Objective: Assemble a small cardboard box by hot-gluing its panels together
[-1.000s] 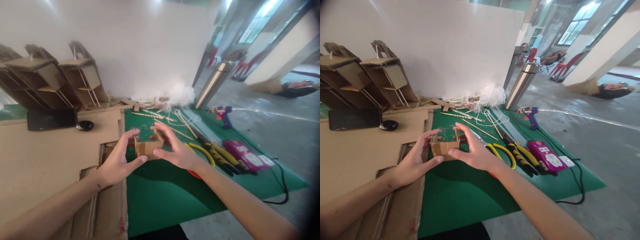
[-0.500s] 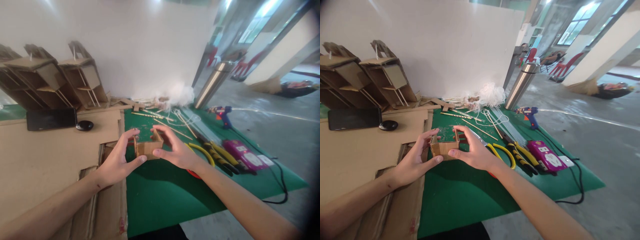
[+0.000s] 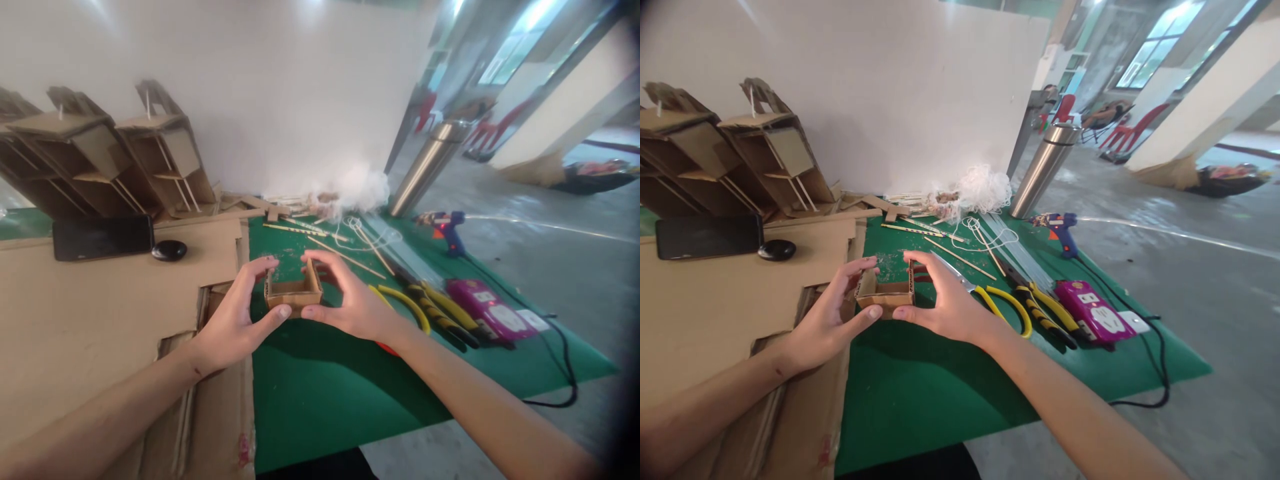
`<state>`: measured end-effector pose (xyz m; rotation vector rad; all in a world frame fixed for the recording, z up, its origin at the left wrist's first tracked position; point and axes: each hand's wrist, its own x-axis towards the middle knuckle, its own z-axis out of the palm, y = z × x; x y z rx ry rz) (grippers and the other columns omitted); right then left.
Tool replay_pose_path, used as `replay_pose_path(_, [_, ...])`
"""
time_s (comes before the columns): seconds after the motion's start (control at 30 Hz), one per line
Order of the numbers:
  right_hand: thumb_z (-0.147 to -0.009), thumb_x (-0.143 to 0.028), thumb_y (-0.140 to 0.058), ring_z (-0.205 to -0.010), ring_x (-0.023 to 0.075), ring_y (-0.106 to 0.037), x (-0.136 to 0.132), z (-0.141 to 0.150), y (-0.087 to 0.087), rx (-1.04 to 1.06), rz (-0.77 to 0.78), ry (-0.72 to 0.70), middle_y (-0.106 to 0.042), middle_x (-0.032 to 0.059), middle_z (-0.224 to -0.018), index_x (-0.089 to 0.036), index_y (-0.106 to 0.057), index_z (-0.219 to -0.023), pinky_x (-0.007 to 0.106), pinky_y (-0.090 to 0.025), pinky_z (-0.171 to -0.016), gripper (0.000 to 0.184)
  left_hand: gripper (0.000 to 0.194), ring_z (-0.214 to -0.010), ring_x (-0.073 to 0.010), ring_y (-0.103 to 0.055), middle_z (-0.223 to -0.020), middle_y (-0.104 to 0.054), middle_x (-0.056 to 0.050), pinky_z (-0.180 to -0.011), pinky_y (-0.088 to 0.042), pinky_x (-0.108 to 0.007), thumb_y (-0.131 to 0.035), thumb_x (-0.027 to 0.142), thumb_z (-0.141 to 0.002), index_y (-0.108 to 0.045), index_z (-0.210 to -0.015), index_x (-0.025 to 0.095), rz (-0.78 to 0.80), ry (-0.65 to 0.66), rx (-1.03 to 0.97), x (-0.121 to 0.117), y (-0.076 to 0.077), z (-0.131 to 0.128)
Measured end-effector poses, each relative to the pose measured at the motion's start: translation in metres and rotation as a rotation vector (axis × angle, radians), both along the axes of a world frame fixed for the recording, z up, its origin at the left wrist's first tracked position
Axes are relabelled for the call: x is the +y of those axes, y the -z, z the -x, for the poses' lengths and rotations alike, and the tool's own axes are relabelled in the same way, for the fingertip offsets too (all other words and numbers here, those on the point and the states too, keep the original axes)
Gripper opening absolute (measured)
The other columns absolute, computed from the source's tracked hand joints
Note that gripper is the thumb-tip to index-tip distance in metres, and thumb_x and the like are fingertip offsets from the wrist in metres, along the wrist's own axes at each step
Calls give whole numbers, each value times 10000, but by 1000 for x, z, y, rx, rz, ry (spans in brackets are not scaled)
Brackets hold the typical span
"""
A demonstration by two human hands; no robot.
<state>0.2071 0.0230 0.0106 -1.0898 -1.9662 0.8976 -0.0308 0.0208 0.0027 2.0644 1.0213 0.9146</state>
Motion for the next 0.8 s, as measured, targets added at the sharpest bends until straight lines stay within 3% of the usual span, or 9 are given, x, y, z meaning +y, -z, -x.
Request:
replay_pose_path(0.3, [-808, -455, -767, -1371, 317, -479, 0, -1, 3, 11, -31, -23, -437, 114, -1512, -315, -316, -1473, 536, -443, -1119, 815, 633, -1440, -319, -394, -1555, -363, -106, -1190, -354, -569, -641, 378, -933, -287, -1455, 327, -41, -6, 18, 0, 4, -1])
replay_pose_path(0.47, [-815, -382, -750, -1412, 319, -430, 2, -1, 6, -65, -80, -14, -425, 114, -1529, -304, -262, -1506, 561, -359, -1176, 850, 800, -1425, -336, -419, -1553, -360, -111, -1184, -351, -600, -727, 300, -853, -231, -1479, 345, -116, -73, 2, 0, 9, -3])
replay_pose_path(0.57, [-832, -369, -730, -1413, 314, -429, 3, -1, 6, -95, -92, -16, -420, 97, -1534, -324, -265, -1504, 558, -367, -1173, 819, 866, -1406, -353, -437, -1539, -364, -115, -1166, -374, -613, -751, 287, -818, -217, -1497, 345, -89, -97, 2, 0, 9, -3])
replay_pose_path(0.8, [-828, -395, -728, -1402, 333, -437, 2, -1, 3, -158, -130, 4, -410, 97, -1533, -329, -341, -1450, 565, -396, -1153, 736, 744, -1405, -335, -440, -1479, -420, -110, -1173, -379, -591, -751, 308, -821, -327, -1432, 312, 28, -95, 20, 3, 7, -3])
